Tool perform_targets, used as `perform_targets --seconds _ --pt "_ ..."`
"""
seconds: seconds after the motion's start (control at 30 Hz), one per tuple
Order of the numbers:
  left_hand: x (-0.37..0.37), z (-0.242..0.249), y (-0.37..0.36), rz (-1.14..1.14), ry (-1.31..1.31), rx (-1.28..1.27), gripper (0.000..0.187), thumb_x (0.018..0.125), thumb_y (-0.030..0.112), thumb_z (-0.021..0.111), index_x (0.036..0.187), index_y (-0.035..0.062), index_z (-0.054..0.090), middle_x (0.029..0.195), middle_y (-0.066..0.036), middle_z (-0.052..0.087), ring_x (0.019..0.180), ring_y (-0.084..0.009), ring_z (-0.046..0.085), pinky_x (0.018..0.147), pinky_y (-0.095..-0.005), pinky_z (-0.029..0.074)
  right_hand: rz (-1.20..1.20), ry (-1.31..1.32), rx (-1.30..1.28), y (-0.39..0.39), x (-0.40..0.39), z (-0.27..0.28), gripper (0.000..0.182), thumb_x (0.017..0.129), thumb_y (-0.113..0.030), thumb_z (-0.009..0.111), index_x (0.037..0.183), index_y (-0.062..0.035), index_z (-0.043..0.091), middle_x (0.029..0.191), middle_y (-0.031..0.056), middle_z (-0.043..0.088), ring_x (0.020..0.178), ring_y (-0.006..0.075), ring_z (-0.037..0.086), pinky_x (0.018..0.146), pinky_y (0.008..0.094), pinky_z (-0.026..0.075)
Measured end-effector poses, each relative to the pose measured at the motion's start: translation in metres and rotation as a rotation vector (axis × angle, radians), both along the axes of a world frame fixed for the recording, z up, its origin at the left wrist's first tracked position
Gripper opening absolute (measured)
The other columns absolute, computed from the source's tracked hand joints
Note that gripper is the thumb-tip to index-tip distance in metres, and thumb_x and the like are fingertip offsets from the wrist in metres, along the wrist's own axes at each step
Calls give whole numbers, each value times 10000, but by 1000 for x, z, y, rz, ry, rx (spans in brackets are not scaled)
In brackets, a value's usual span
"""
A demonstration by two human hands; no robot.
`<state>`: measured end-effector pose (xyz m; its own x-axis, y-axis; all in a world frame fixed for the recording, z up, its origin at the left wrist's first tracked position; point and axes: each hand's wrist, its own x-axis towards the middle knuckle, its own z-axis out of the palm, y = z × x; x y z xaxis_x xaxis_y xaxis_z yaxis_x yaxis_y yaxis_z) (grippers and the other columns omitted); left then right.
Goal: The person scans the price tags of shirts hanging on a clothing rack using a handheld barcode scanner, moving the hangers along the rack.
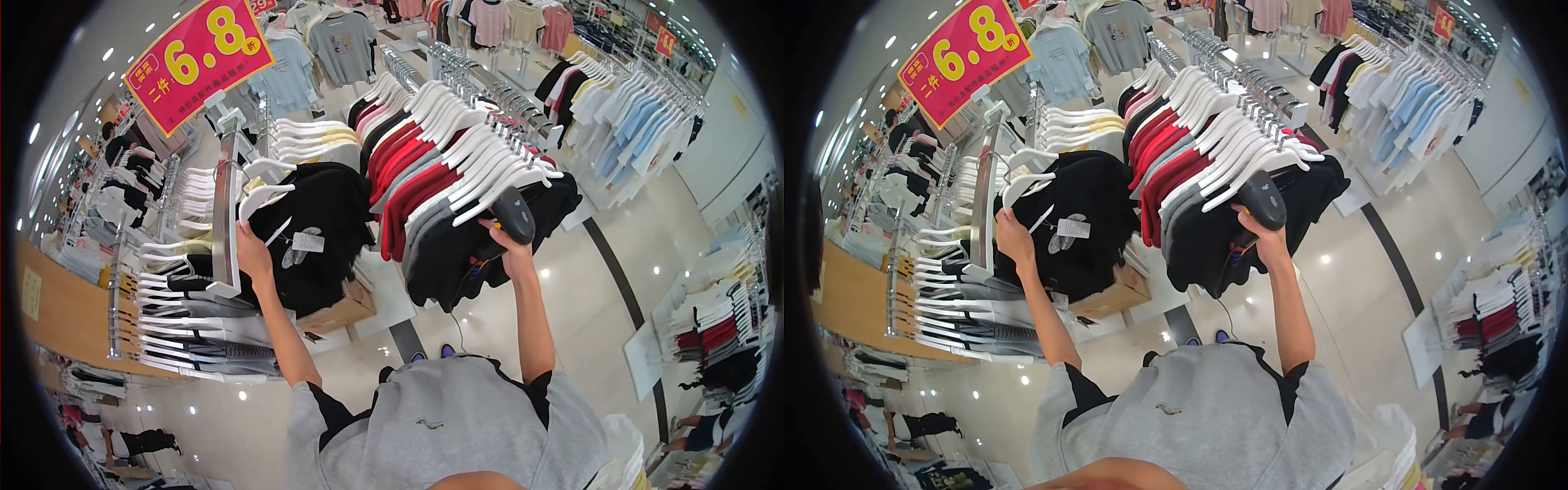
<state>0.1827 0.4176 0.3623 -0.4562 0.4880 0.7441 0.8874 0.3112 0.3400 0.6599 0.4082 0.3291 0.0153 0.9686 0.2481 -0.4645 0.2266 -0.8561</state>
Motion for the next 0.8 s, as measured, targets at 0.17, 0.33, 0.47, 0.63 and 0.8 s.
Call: perform_targets --seconds 0.17,0.33,0.47,0.63,0.8 --pt "-8 -12 11 -2 40 -41 261 983 272 404 1003 54 547 814 -176 608 756 -392 590 622 -496 431 26 44 32 0 1 -1 526 746 25 633 1256 -17 512 1232 114 547 1170 250 504 990 484 421" --pt "-16 -12 27 22 99 -20 254 970 283 432 976 60 552 755 -168 612 694 -393 593 585 -500 433 82 209 95 -3 8 19 627 703 -32 610 1308 -11 451 1322 136 474 1238 298 440 1005 485 400" --pt "-29 -10 42 -3 94 -70 302 988 286 368 999 35 535 869 -193 619 798 -414 584 678 -512 435 152 274 91 -21 12 38 772 662 -133 611 1379 -11 351 1381 148 416 1260 346 415 1024 468 379" --pt "-36 -3 59 -80 163 -14 315 981 241 381 1117 4 537 959 -215 613 877 -411 578 755 -487 437 144 243 104 -44 19 38 756 655 -148 685 1336 1 393 1317 194 478 1180 355 509 953 466 448" --pt "-16 20 49 -170 91 -9 385 950 188 433 1285 2 463 1168 -233 562 1055 -404 536 881 -453 415 231 147 145 -67 1 36 753 714 -140 728 1356 13 365 1313 193 489 1176 339 521 872 427 507"
